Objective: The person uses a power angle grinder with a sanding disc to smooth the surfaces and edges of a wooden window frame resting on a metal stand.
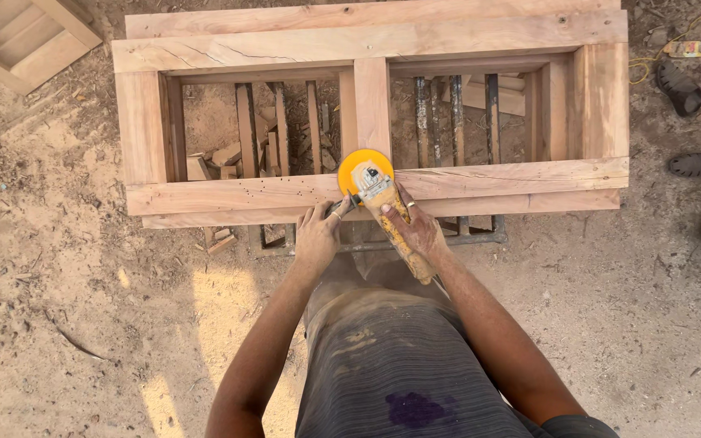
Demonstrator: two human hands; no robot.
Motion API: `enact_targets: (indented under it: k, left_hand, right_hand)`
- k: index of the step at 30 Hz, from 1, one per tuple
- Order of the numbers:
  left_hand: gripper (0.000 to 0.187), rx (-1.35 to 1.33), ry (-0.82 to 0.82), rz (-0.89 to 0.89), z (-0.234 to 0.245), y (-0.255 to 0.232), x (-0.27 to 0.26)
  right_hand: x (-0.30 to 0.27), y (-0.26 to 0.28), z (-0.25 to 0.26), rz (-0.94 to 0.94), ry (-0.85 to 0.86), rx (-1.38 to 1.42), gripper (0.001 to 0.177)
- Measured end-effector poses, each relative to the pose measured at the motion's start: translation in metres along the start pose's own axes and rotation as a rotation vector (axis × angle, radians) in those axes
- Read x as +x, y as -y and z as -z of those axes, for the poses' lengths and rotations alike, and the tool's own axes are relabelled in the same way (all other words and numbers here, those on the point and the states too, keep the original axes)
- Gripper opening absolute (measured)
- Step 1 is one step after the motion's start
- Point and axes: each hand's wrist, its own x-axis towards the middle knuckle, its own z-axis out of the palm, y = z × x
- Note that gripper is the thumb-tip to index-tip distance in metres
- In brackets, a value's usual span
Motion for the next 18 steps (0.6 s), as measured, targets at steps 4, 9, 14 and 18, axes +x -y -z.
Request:
enact_targets:
  k: [4, 9, 14, 18]
  left_hand:
    - [0.058, 0.045, -0.019, 0.045, 0.002, 0.023, -0.050]
    - [0.055, 0.111, -0.085, 0.106, 0.003, 0.053, -0.070]
    - [0.054, 0.095, -0.038, 0.046, -0.003, 0.036, -0.041]
    - [0.062, 0.110, 0.080, -0.048, -0.018, -0.021, -0.007]
  right_hand:
    - [0.004, -0.006, -0.032, -0.026, 0.196, -0.062, 0.107]
    - [0.030, -0.008, -0.072, 0.180, 0.192, -0.144, 0.111]
    - [0.026, -0.015, -0.042, 0.011, 0.217, -0.041, 0.110]
    - [-0.009, -0.028, 0.020, -0.085, 0.091, 0.041, 0.100]
